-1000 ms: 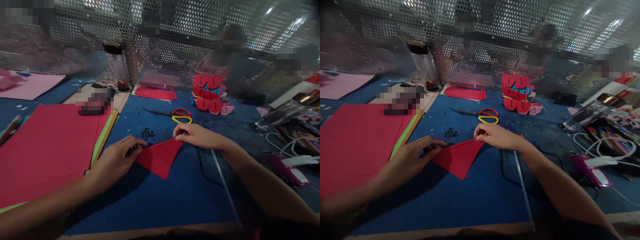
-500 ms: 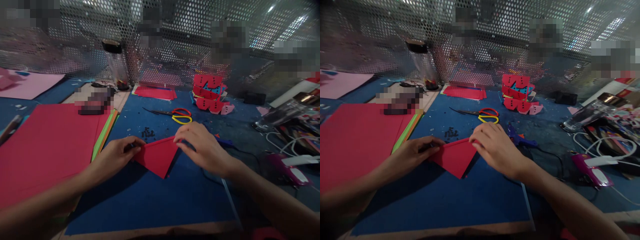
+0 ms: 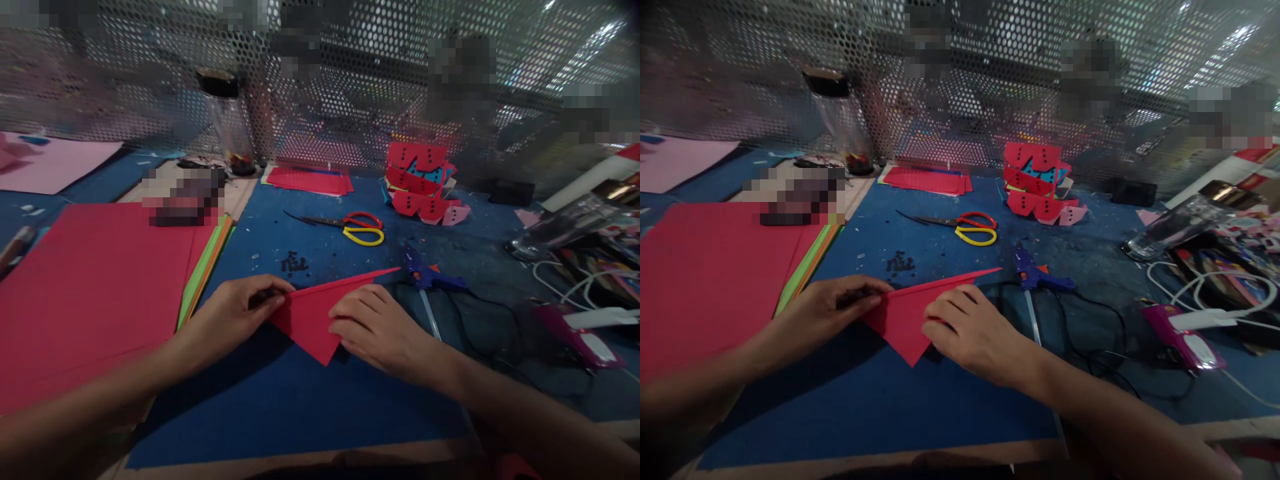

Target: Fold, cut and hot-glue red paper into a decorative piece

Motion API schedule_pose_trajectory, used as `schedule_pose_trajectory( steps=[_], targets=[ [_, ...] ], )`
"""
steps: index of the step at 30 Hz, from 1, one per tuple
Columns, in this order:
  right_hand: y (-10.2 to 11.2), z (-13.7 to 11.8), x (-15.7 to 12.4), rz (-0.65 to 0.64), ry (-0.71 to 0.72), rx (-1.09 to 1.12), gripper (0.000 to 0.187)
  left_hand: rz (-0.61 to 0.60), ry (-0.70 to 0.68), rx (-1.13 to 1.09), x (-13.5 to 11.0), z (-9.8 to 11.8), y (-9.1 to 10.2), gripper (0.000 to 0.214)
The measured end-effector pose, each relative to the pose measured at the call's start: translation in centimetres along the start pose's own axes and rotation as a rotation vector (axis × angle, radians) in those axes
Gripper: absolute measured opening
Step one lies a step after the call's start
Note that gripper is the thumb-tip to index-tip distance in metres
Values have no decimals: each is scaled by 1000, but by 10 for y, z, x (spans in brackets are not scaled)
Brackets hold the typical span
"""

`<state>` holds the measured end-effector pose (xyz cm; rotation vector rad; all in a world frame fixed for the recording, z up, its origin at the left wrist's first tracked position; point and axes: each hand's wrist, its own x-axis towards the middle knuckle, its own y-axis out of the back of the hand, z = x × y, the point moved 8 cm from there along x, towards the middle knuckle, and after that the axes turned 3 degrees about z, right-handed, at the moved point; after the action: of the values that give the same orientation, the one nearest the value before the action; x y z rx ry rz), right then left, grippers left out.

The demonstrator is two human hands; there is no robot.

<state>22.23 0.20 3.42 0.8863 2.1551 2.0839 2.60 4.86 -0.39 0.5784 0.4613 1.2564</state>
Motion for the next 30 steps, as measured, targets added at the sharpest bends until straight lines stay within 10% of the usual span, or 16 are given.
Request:
schedule_pose_trajectory(
  steps=[16, 23, 30],
  targets=[
    [-17, 6, 0, -59, -82, 163, 25, 161, -531, 412, -14, 34, -11, 24],
    [-22, 13, 1, -101, -190, 229, 18, 32, -993, 377, -70, 78, -27, 33],
    [-22, 16, 1, -59, -251, 266, 23, 54, -1015, 552, -74, 73, -46, 38]
  ],
)
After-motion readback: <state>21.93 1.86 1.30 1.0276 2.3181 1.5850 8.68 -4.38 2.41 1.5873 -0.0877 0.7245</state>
